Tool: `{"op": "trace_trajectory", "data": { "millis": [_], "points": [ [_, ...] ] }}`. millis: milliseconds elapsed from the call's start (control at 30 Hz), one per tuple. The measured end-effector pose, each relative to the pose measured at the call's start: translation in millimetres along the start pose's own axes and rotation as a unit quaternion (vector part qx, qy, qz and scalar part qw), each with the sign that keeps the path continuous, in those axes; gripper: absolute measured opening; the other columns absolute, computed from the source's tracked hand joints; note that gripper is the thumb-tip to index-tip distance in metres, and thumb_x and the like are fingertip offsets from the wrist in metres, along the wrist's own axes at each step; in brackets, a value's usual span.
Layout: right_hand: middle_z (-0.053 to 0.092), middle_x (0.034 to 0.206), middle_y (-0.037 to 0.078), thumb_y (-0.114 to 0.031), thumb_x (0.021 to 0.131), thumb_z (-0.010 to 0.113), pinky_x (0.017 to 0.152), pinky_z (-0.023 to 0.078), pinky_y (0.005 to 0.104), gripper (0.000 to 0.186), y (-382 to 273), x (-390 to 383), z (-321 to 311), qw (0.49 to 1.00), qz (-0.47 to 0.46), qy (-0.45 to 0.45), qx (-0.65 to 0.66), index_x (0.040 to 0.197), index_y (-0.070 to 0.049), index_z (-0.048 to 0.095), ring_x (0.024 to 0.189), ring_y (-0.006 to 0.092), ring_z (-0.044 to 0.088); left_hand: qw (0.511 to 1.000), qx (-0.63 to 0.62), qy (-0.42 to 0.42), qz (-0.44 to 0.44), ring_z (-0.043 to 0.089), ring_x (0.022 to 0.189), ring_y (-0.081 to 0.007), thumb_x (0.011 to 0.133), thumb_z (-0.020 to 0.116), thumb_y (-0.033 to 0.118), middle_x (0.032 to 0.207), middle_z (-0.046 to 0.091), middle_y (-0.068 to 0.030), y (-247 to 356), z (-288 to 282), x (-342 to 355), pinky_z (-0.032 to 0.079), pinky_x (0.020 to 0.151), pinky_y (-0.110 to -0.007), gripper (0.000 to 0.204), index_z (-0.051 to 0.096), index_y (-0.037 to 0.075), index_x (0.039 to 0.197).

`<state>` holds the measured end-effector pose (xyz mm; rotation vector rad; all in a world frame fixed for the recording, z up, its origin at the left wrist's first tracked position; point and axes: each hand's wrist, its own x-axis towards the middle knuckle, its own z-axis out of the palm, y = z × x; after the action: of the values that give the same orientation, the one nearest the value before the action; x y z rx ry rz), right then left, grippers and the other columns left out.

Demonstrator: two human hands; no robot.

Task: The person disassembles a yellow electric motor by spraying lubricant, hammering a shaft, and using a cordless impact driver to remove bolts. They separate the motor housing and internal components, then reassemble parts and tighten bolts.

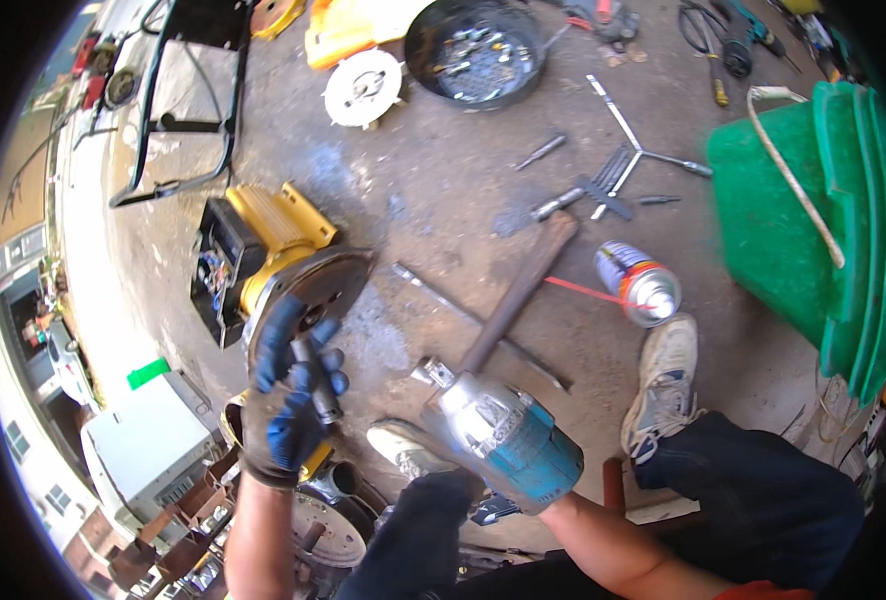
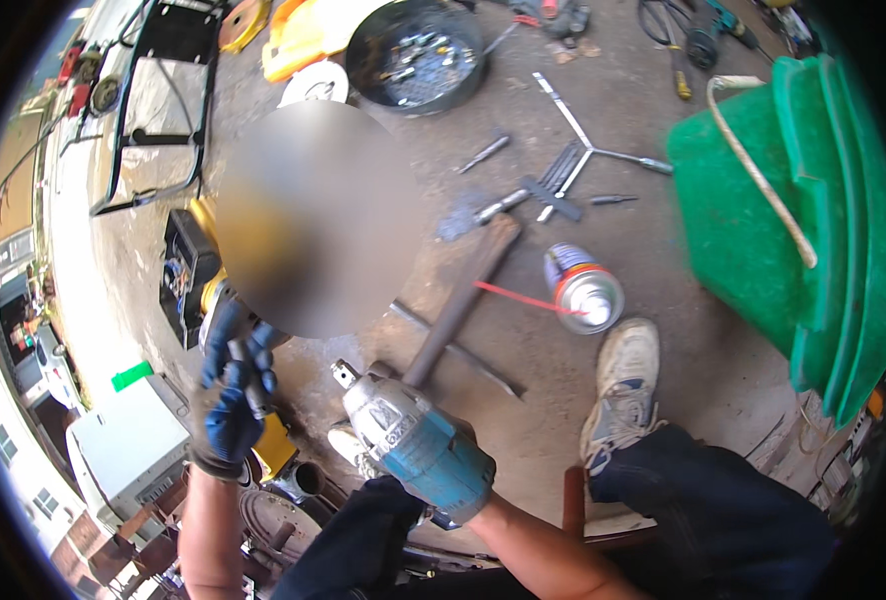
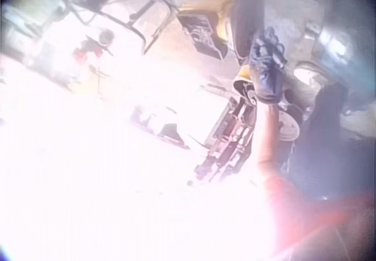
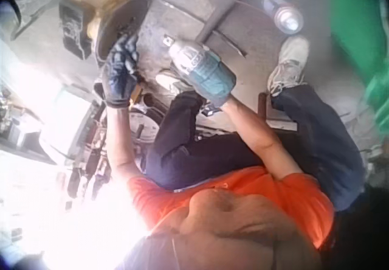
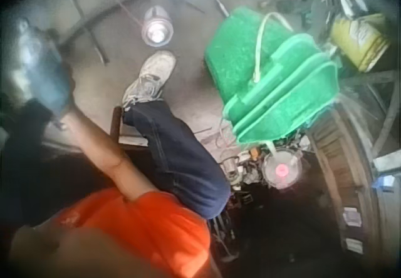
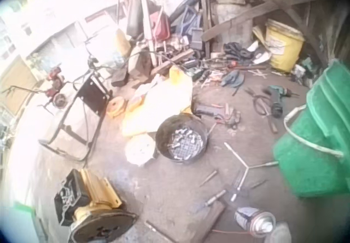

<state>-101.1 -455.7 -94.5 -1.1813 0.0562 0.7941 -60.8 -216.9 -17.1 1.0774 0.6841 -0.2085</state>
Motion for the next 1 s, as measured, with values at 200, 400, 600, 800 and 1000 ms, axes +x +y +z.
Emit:
{"op": "trace_trajectory", "data": {
  "millis": [200,400,600,800,1000],
  "points": [
    [0.046,0.145,0.012,0.001,0.097,0.051,0.106,0.045,0.0376,0.050,39.8,16.3,64.9,0.985,-0.143,-0.077,-0.060,0.145,-0.004,0.036,0.130,0.0180,0.048,0.928,-0.369,0.038,-0.021,0.054,0.126,-0.0281,0.101,0.053,0.019,0.122,0.064,-0.0155,-73.2,-105.5,-8.7,0.043,0.110,-0.040,0.025,0.062,-0.002,0.113],
    [0.064,0.123,0.010,-0.006,0.090,0.066,0.096,0.051,0.0322,0.044,52.9,30.1,88.4,0.957,-0.153,-0.062,-0.238,0.132,-0.002,0.053,0.114,0.0172,0.061,0.934,-0.351,0.070,-0.009,0.057,0.123,-0.0298,0.102,0.049,0.025,0.128,0.062,-0.0167,-78.9,-115.2,-9.2,0.044,0.109,-0.049,0.024,0.062,0.006,0.113],
    [0.065,0.118,0.006,-0.016,0.086,0.073,0.088,0.049,0.0338,0.042,59.9,35.0,99.3,0.961,-0.131,-0.024,-0.241,0.126,-0.009,0.059,0.109,0.0170,0.060,0.933,-0.355,0.053,0.001,0.058,0.122,-0.0300,0.102,0.049,0.026,0.128,0.062,-0.0166,-84.1,-120.6,-11.1,0.039,0.112,-0.053,0.026,0.061,0.008,0.117],
    [0.067,0.112,0.005,-0.009,0.085,0.074,0.083,0.052,0.0309,0.041,69.4,38.5,93.3,0.943,-0.202,-0.029,-0.262,0.123,-0.008,0.061,0.099,0.0150,0.065,0.942,-0.336,0.010,0.004,0.056,0.126,-0.0303,0.103,0.048,0.028,0.133,0.059,-0.0177,-86.4,-121.9,-0.4,0.036,0.114,-0.053,0.030,0.057,0.008,0.124],
    [0.066,0.114,0.004,-0.005,0.087,0.071,0.081,0.052,0.0272,0.039,61.9,34.5,86.6,0.984,0.159,0.014,0.073,0.124,-0.006,0.060,0.097,0.0101,0.063,0.942,-0.334,-0.037,-0.016,0.054,0.128,-0.0298,0.102,0.048,0.030,0.140,0.053,-0.0175,-94.5,-112.3,13.1,0.036,0.114,-0.049,0.038,0.052,0.007,0.132]
  ]
}}
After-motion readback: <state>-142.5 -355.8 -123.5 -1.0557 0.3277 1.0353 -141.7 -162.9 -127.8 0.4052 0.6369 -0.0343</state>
